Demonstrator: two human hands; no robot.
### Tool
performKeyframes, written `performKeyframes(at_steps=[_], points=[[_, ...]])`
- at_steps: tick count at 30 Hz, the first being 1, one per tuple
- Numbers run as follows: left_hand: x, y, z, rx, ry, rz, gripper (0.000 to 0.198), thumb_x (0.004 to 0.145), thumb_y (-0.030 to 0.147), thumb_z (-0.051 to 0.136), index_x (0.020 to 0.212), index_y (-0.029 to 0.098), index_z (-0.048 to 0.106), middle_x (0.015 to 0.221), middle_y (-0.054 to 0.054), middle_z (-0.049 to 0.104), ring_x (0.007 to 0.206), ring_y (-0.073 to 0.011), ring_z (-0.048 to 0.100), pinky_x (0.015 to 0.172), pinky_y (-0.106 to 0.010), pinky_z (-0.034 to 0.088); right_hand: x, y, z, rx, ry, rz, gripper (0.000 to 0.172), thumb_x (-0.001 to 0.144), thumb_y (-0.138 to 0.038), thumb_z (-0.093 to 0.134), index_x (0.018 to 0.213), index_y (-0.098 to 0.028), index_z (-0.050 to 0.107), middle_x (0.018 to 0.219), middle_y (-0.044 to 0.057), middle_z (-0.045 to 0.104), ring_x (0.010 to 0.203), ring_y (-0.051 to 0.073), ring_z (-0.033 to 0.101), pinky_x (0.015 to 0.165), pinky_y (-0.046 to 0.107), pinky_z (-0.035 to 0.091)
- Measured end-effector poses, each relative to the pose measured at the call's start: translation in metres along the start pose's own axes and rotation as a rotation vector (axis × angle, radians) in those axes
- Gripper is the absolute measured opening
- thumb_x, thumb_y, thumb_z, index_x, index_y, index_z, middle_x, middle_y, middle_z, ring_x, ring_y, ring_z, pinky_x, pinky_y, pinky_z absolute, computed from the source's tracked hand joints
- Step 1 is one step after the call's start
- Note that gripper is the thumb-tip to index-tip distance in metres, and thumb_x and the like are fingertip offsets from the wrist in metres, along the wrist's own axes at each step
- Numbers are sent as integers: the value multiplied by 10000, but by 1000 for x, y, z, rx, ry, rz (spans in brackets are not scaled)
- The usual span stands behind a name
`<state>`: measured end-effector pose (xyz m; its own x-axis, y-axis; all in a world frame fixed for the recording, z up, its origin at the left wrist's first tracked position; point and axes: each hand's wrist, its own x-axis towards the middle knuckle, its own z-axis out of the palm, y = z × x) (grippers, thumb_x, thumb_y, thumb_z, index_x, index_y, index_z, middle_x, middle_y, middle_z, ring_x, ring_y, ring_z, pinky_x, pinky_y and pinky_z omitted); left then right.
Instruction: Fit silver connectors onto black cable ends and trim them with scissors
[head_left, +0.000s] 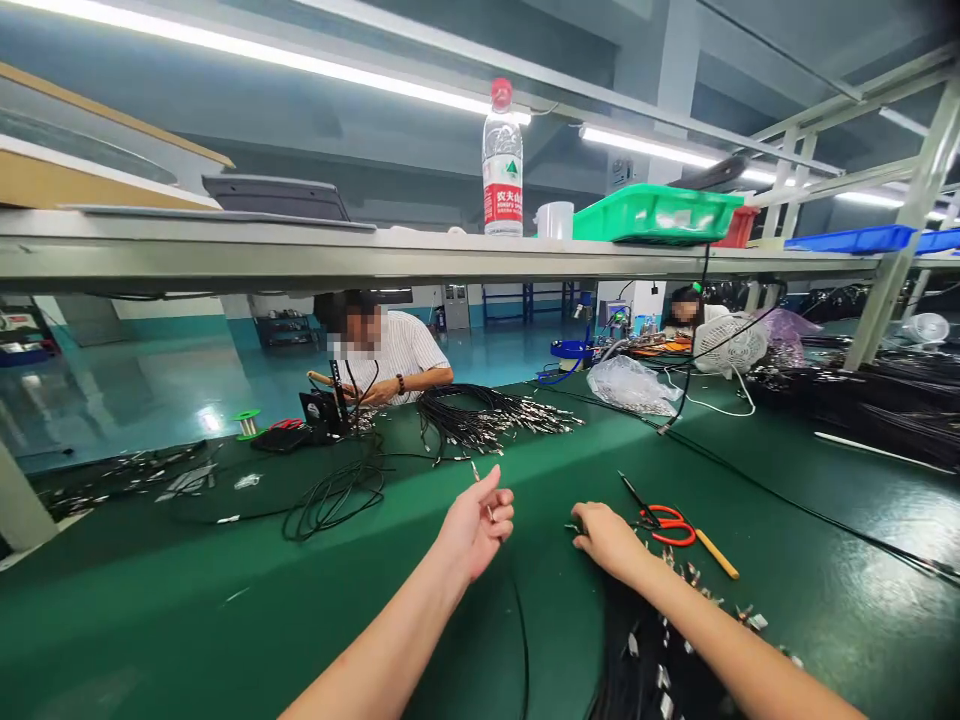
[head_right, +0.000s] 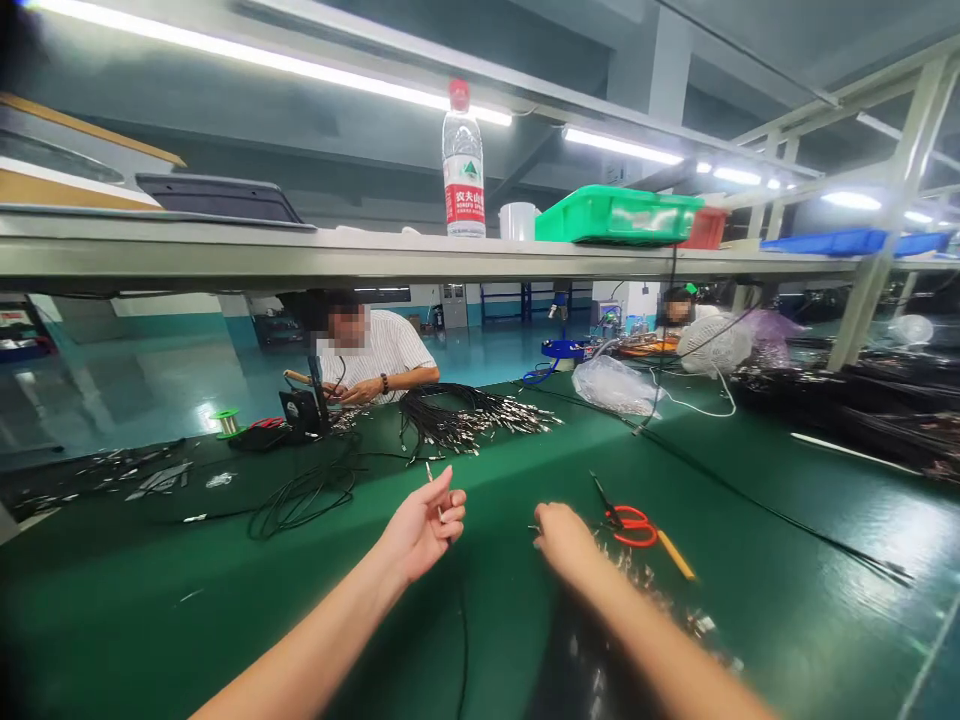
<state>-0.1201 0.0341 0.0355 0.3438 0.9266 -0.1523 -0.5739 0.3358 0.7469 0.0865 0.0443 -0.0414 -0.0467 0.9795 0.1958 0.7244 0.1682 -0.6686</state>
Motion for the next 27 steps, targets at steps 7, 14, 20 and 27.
performKeyframes(at_steps=[7,14,20,27], points=[[38,-40,11,419,31,4,362,617,407,708,755,100,572,672,-9,556,394,3,264,386,-159,107,10,14,-35,512,-105,-14,254,787,-265,523,1022,-170,548,792,6,581,720,127,555,672,241,432],[47,-90,47,570,0,32,292,550,331,752,641,112,582,528,-16,600,490,-89,459,514,-212,303,-4,3,-56,1074,-128,25,152,718,-269,639,813,-160,591,676,3,579,626,129,519,627,258,404],[47,-101,52,548,51,24,285,581,330,725,567,145,510,477,-17,604,455,-91,446,522,-212,302,-9,12,-55,1012,-8,23,127,758,-262,599,835,-162,608,750,2,555,635,111,450,615,239,363],[47,-100,52,559,59,27,290,581,303,727,546,152,482,466,-8,590,446,-77,421,513,-203,294,-10,14,-63,807,80,-20,209,813,-329,514,686,-165,543,624,-26,465,591,116,403,564,237,321]])
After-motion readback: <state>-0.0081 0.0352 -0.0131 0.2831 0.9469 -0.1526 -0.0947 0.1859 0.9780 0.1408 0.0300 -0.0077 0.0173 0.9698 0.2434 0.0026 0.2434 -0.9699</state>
